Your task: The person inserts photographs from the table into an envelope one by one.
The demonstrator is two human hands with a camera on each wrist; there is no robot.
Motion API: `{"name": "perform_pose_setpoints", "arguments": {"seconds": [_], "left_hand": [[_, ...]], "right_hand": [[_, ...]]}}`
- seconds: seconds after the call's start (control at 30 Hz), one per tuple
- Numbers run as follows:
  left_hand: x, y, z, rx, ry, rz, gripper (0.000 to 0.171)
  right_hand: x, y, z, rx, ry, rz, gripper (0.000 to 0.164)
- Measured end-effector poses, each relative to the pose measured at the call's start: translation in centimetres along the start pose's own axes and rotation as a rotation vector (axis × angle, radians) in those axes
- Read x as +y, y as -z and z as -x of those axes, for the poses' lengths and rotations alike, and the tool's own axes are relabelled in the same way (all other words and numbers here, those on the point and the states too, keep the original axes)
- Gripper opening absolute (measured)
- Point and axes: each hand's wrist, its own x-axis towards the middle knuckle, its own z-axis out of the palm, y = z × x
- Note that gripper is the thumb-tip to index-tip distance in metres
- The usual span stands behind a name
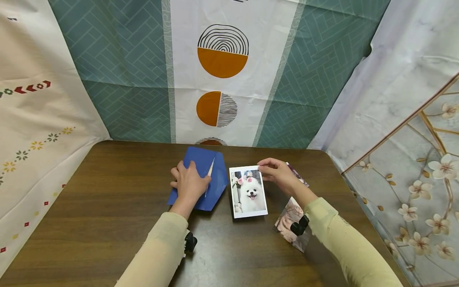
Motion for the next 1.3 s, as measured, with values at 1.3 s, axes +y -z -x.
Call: {"name": "perform_pose_setpoints", "arguments": {"seconds": [1.3], "left_hand": [[1.4,-0.3,0.4,0.014,-0.011,0.012,0.081]], "right_hand": [[0.8,-6.7,-6.2,0.066,0.052,-0.059,0.010]]}}
